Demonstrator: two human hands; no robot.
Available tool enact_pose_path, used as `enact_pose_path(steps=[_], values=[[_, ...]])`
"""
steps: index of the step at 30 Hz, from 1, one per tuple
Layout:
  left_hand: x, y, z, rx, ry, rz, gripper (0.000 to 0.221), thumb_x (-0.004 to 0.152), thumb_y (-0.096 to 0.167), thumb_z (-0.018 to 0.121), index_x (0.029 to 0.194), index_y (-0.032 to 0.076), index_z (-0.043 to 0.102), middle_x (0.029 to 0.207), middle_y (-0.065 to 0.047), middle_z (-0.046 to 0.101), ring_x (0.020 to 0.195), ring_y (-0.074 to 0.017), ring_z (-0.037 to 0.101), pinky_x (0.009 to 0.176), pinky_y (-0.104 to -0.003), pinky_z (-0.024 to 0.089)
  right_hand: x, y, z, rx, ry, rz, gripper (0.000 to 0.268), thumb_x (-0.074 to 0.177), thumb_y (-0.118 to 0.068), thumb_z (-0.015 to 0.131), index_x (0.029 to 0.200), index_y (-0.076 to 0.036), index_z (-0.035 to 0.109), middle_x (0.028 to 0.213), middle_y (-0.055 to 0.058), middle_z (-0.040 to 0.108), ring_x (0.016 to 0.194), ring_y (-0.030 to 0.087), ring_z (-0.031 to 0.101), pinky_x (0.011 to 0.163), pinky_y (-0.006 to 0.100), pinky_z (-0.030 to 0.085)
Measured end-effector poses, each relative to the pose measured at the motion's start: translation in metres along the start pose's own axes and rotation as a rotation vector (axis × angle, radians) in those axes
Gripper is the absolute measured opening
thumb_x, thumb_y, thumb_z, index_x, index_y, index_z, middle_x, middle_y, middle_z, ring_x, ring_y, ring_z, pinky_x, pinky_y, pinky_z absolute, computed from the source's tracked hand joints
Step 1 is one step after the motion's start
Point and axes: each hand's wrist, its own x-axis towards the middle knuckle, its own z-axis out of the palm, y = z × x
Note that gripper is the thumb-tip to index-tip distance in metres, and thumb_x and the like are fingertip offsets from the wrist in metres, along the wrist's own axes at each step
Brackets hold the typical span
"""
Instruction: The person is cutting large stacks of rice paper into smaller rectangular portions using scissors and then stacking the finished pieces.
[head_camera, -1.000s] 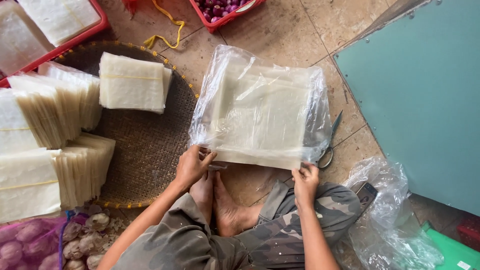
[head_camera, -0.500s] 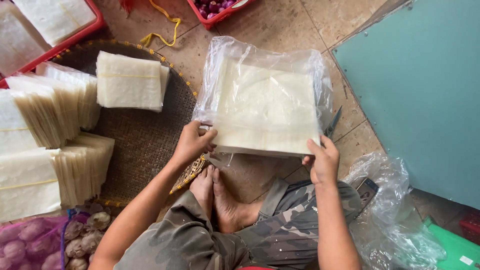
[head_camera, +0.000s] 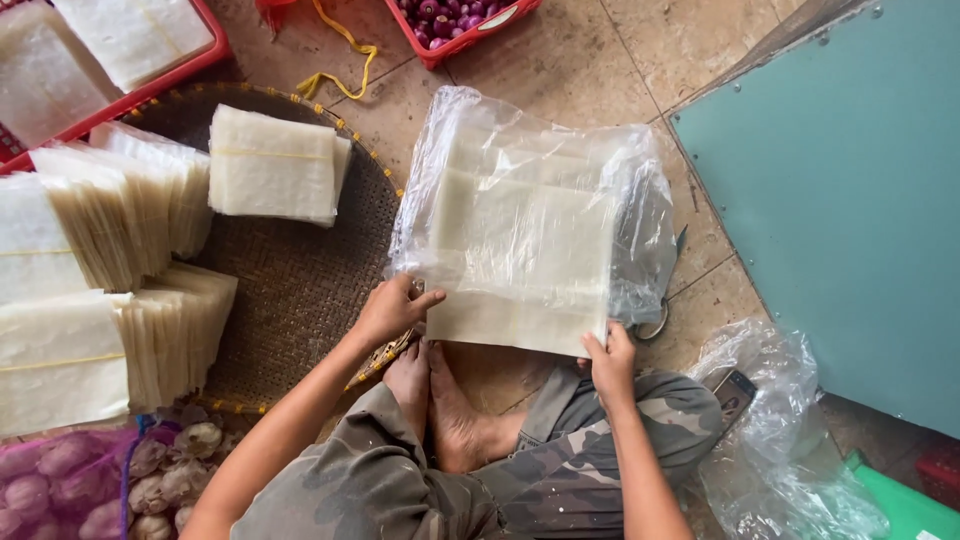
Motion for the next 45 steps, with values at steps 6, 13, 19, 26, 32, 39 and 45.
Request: enact_pose_path(steps=[6, 13, 19, 26, 32, 39, 45], values=[[0.022, -0.025, 0.027, 0.161, 0.097, 0.012, 0.058, 0.089, 0.058, 0.065, 0.085, 0.001, 0.072, 0.089, -0.029, 0.074, 0.096, -0.0497, 0.071, 0.082, -0.059, 0.054, 0.035, -0.026, -0.002, -0.502, 0.051, -0.006, 0.043, 0.08, -0.038, 0.085, 0.109, -0.008, 0.073, 0.103, 0.016, 0.075, 0.098, 0.032, 0.073, 0.08, 0.047, 0.058], [0.045, -0.026, 0.032, 0.219, 0.201, 0.12, 0.057, 0.089, 0.051, 0.069, 0.096, -0.005, 0.071, 0.098, -0.03, 0.069, 0.099, -0.0514, 0.07, 0.085, -0.059, 0.056, 0.052, -0.026, 0.002, -0.705, 0.151, -0.025, 0.06, 0.076, -0.054, 0.083, 0.121, -0.015, 0.072, 0.115, 0.018, 0.07, 0.112, 0.038, 0.068, 0.092, 0.049, 0.056], [0.064, -0.013, 0.044, -0.001, 0.25, 0.179, 0.055, 0.092, 0.041, 0.071, 0.1, -0.013, 0.062, 0.101, -0.04, 0.063, 0.106, -0.0596, 0.063, 0.092, -0.066, 0.051, 0.046, -0.038, 0.027, -0.508, 0.093, -0.017, 0.068, 0.081, -0.035, 0.083, 0.138, -0.005, 0.063, 0.136, 0.028, 0.062, 0.133, 0.046, 0.052, 0.11, 0.059, 0.042], [0.095, -0.013, 0.048, -0.179, 0.216, -0.029, 0.05, 0.079, 0.038, 0.081, 0.106, -0.002, 0.066, 0.111, -0.03, 0.07, 0.115, -0.0497, 0.065, 0.096, -0.061, 0.052, 0.032, -0.063, 0.034, -0.566, 0.136, 0.04, 0.074, 0.08, -0.039, 0.084, 0.143, -0.011, 0.057, 0.141, 0.021, 0.062, 0.136, 0.041, 0.052, 0.113, 0.055, 0.042], [0.086, 0.017, 0.016, -0.397, 0.192, -0.089, 0.063, 0.072, 0.038, 0.085, 0.118, -0.002, 0.072, 0.119, -0.027, 0.071, 0.122, -0.0434, 0.063, 0.1, -0.056, 0.051, 0.026, -0.1, 0.031, -0.521, 0.106, 0.063, 0.083, 0.079, -0.031, 0.086, 0.147, -0.004, 0.045, 0.142, 0.029, 0.057, 0.138, 0.045, 0.048, 0.116, 0.057, 0.038], [0.099, 0.006, 0.04, -0.2, 0.113, -0.068, 0.054, 0.086, 0.035, 0.078, 0.12, -0.007, 0.071, 0.118, -0.03, 0.072, 0.122, -0.0461, 0.065, 0.105, -0.057, 0.049, 0.064, -0.073, 0.014, -0.697, -0.131, 0.17, 0.105, 0.076, -0.066, 0.077, 0.158, -0.014, 0.04, 0.161, 0.014, 0.043, 0.151, 0.026, 0.036, 0.127, 0.042, 0.025], [0.125, -0.001, 0.061, -0.123, 0.096, -0.006, 0.06, 0.081, 0.041, 0.077, 0.12, -0.005, 0.072, 0.118, -0.027, 0.072, 0.122, -0.045, 0.064, 0.106, -0.057, 0.049, 0.13, 0.017, -0.008, -0.86, -0.108, -0.257, 0.061, 0.093, -0.027, 0.071, 0.142, 0.006, 0.056, 0.144, 0.024, 0.059, 0.139, 0.036, 0.05, 0.123, 0.049, 0.035]])
